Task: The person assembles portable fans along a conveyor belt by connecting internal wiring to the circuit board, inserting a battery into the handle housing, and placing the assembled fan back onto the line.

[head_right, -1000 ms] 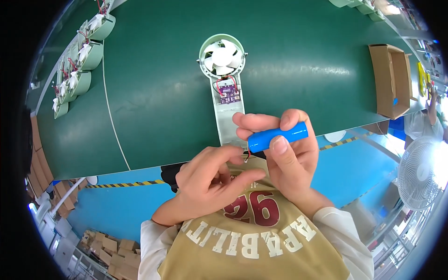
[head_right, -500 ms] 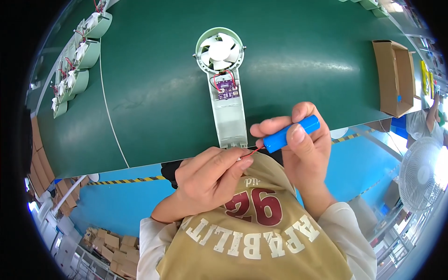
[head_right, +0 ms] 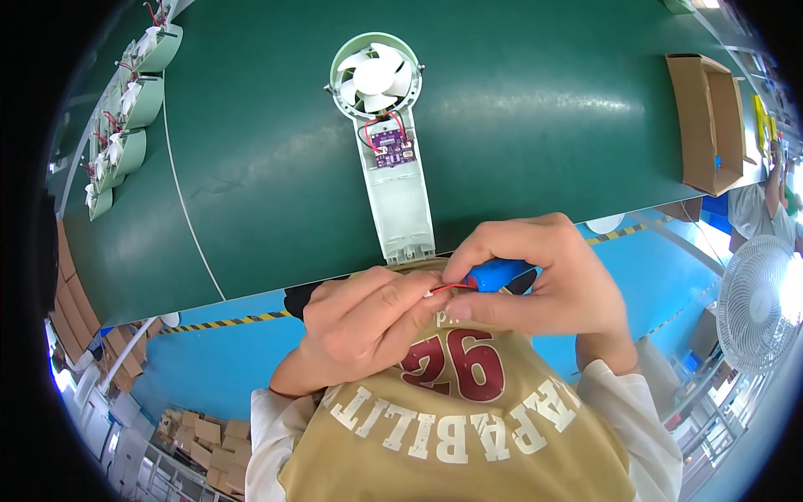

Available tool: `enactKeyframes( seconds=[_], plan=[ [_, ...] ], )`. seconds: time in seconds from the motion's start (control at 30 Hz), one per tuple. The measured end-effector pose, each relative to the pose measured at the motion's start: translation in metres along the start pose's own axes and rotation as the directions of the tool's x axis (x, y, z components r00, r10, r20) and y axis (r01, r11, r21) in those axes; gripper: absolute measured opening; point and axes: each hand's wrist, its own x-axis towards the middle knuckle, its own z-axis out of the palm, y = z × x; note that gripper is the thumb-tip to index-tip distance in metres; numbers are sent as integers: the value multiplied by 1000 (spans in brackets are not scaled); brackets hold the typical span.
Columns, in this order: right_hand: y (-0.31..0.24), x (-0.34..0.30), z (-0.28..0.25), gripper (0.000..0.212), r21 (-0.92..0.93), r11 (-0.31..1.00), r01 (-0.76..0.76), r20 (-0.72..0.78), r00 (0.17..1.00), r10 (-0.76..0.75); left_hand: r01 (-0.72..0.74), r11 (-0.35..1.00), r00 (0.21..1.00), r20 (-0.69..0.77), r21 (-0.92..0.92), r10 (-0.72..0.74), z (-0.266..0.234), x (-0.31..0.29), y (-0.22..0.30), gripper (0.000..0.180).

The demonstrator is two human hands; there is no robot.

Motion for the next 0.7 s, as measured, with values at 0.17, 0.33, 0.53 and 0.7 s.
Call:
enactKeyframes(
  seconds=[0.17,0.33,0.53,0.7],
  plan=[
    [4,-1,-2,10,-35,998,47,-81,995,-49,-10,1000,1000,-24,3,10,-1,-1,-4,24],
    [4,1,6,13,-138,985,109,-124,984,-126,51,998,993,-105,-48,-56,0,-2,-3,35],
    [3,3,10,15,-309,936,170,-114,970,-214,21,998,989,-144,-61,-30,4,-2,-5,30],
    [7,4,12,14,-378,895,236,-115,948,-298,4,998,987,-159,-61,-14,5,-3,-6,29]
  ],
)
